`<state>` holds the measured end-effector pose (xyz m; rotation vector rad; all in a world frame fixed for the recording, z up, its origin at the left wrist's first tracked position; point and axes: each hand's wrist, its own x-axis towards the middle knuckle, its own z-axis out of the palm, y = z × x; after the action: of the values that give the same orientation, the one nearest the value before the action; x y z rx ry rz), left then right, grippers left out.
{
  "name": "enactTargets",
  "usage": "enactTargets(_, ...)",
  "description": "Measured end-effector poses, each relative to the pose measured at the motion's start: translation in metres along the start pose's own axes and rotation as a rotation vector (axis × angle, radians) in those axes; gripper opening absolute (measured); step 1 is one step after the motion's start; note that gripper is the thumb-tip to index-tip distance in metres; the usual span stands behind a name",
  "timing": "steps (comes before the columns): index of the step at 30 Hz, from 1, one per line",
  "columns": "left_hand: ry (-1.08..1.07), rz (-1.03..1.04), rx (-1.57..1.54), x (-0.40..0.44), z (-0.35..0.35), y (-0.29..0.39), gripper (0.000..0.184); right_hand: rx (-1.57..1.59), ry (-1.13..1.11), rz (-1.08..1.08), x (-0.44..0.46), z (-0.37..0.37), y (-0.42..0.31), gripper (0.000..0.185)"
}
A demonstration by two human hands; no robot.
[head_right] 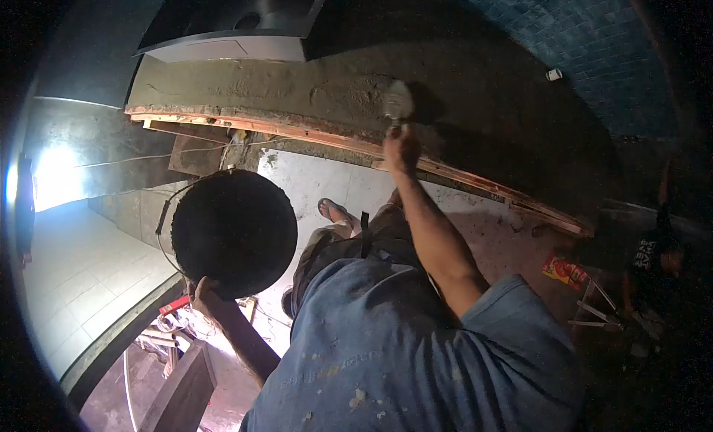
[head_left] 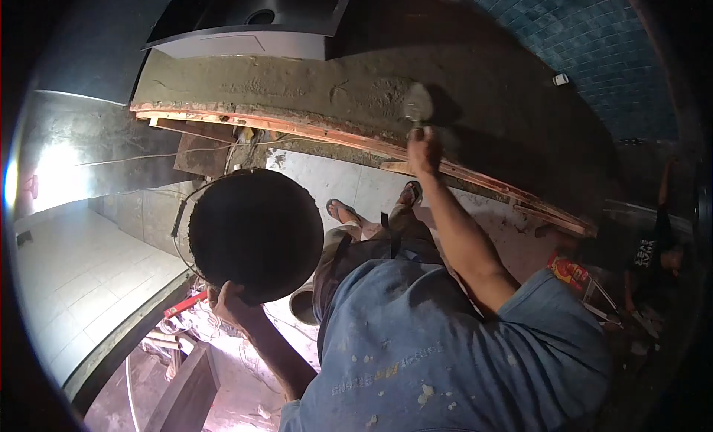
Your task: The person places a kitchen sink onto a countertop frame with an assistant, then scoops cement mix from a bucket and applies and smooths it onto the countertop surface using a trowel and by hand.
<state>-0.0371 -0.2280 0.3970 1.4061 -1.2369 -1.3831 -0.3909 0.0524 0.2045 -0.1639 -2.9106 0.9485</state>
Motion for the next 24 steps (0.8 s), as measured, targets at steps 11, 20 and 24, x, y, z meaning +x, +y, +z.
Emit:
enactTargets(11, -0.116, -0.068, -0.112, 0.011, -0.004, -0.011, 0.019, 0.154, -0.319, -0.016, -0.025, 0.062, -0.134, 0.050)
enactTargets(20, -0.074, -0.156, -0.044, 0.010, -0.013, -0.006, 0.015, 0.025, -0.246, -0.657, 0.011, 0.062, -0.025, 0.050)
enactTargets(24, -0.083, -0.065, -0.175, 0.011, -0.007, -0.011, 0.016, -0.034, 0.143, -0.681, 0.003, 0.037, 0.014, 0.042)
